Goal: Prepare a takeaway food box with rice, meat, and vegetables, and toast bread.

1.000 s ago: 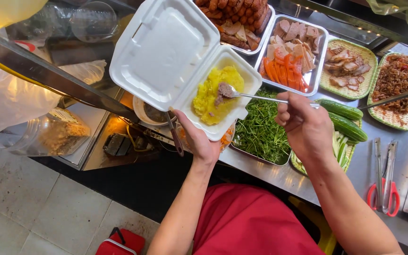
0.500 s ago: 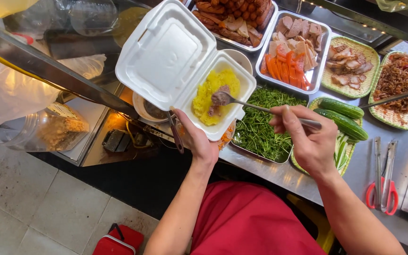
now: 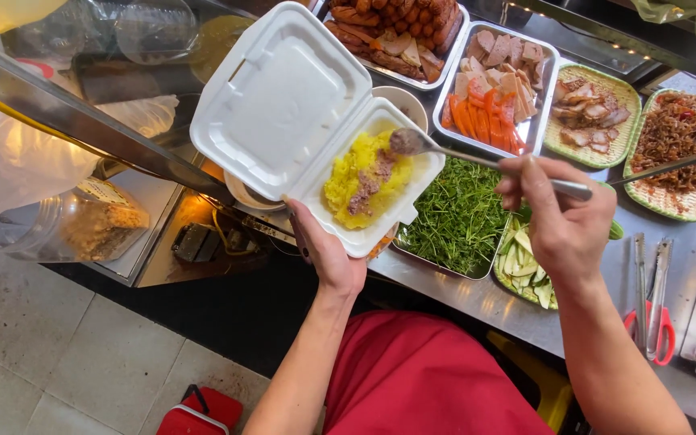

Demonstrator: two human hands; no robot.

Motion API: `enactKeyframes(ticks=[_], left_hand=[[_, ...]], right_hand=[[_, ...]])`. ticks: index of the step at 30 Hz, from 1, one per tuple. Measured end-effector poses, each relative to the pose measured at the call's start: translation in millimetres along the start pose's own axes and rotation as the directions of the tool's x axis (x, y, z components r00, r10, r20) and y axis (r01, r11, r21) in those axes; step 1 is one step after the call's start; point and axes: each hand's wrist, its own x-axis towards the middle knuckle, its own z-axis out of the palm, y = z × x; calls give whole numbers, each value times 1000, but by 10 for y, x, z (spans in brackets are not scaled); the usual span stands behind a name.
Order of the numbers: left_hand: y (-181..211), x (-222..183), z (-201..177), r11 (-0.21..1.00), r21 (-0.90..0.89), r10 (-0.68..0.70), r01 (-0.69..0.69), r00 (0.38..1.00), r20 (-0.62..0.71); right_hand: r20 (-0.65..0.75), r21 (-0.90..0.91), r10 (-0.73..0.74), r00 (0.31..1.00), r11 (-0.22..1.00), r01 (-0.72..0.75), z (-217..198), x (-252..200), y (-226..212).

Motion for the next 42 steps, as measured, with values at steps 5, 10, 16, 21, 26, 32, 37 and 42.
enactKeyframes(ticks=[5,10,16,21,26,32,37,42], left_hand=[[-44,41,-48,996,74,52,-49,997,-49],[-14,77,-75,998,-53,17,-21,997,-76],[-79,41,50,998,-41,38,-42,996,-81],[-38,100,-26,994,-103,31,-38,997,-71],[-39,118,-43,999,-43,19,-22,998,-67],[-60,-9,-85,993,119,-11,12,1000,-7],[11,12,-103,992,93,-91,89,996,13],[97,123,-134,991,15,-131,132,990,-46]], right_hand=[[139,-29,89,986,996,-86,87,-140,36],[50,53,83,995,995,-85,-13,-107,195],[118,184,189,975,961,-208,375,-229,133],[161,-71,201,966,979,-192,255,-259,54],[128,-121,59,990,992,-44,194,-153,-105],[172,-175,155,973,977,-124,329,-46,-193],[427,-223,-325,844,867,446,330,11,-89],[629,-326,-429,648,611,722,378,-43,-66]])
